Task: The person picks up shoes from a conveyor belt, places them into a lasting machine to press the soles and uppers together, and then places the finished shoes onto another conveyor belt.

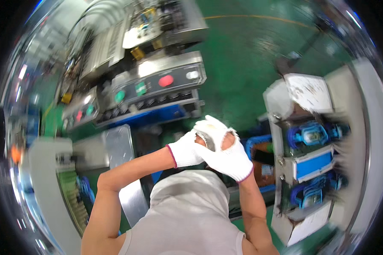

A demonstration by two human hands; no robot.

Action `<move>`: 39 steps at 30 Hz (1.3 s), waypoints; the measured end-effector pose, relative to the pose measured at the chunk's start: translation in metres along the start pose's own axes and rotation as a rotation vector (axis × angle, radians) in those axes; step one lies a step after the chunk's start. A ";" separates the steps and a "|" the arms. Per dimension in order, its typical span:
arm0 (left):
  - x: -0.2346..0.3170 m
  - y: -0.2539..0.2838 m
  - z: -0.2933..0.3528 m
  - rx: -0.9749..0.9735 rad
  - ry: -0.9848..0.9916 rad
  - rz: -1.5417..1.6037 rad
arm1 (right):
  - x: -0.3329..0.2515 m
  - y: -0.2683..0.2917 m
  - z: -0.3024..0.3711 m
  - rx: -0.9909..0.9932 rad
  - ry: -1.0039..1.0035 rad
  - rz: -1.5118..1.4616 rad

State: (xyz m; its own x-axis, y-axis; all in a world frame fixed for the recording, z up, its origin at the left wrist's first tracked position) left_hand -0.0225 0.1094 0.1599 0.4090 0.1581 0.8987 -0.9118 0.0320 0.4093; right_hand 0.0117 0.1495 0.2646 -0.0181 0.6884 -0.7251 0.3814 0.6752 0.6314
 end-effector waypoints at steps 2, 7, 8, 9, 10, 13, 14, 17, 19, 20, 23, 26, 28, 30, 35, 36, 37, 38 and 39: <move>-0.032 0.038 0.055 0.177 0.101 -0.140 | -0.019 -0.073 -0.042 -0.260 0.145 -0.021; -0.145 0.072 0.193 0.510 0.316 0.356 | -0.093 -0.206 -0.092 -0.532 0.295 -0.297; -0.175 0.067 0.218 0.563 0.331 0.401 | -0.115 -0.235 -0.098 -0.597 0.315 -0.282; -0.175 0.071 0.231 0.506 0.398 0.358 | -0.131 -0.260 -0.101 -0.666 0.380 -0.293; -0.170 0.078 0.244 0.442 0.457 0.313 | -0.143 -0.285 -0.101 -0.727 0.445 -0.296; -0.165 0.091 0.292 0.566 0.346 -0.063 | -0.196 -0.369 -0.083 -0.878 0.680 -0.165; -0.157 0.093 0.317 0.885 0.171 -0.421 | -0.215 -0.391 -0.075 -0.839 0.791 -0.168; -0.166 0.103 0.368 0.692 0.190 -0.170 | -0.229 -0.438 -0.061 -0.777 0.956 -0.174; -0.204 0.094 0.377 0.867 0.161 -0.188 | -0.255 -0.477 -0.058 -0.975 0.814 -0.171; -0.202 0.103 0.399 0.876 0.261 -0.105 | -0.257 -0.494 -0.051 -1.040 0.920 -0.139; -0.252 0.091 0.448 1.047 0.716 -0.103 | -0.237 -0.564 -0.039 -1.235 0.828 -0.173; -0.306 0.052 0.579 1.304 1.133 0.126 | -0.238 -0.597 -0.050 -1.086 0.782 -0.187; -0.315 -0.017 0.716 2.022 1.174 0.215 | -0.217 -0.593 -0.074 -0.984 0.605 -0.102; -0.285 -0.083 0.851 2.376 1.525 0.285 | -0.177 -0.578 -0.090 -0.931 0.421 -0.007; -0.310 -0.148 0.961 1.852 2.041 0.009 | -0.071 -0.528 -0.092 -1.005 0.068 0.110; -0.313 -0.162 0.973 1.833 2.045 0.051 | -0.070 -0.527 -0.085 -1.062 0.109 0.126; -0.322 -0.166 0.983 1.821 2.025 0.082 | -0.078 -0.529 -0.084 -1.099 0.149 0.146; -0.327 -0.166 0.991 1.817 2.064 0.081 | -0.070 -0.528 -0.085 -1.136 0.246 0.251; -0.329 -0.160 0.991 1.808 2.108 0.074 | -0.091 -0.532 -0.085 -1.123 0.332 0.252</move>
State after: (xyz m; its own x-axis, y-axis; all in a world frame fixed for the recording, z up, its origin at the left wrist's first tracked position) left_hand 0.0245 -0.9253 -0.0456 -0.9354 0.2460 0.2540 0.2329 -0.1120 0.9660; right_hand -0.2680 -0.2505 0.0180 -0.3597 0.7580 -0.5442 -0.6082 0.2519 0.7528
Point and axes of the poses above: each hand's wrist, its own z-axis away from the middle knuckle, its own y-axis out of the back of the hand, x = y × z, the point moved 10 cm from there along -z, towards the middle knuckle, and after that the axes turned 13 degrees about y, right-handed, at the moved point
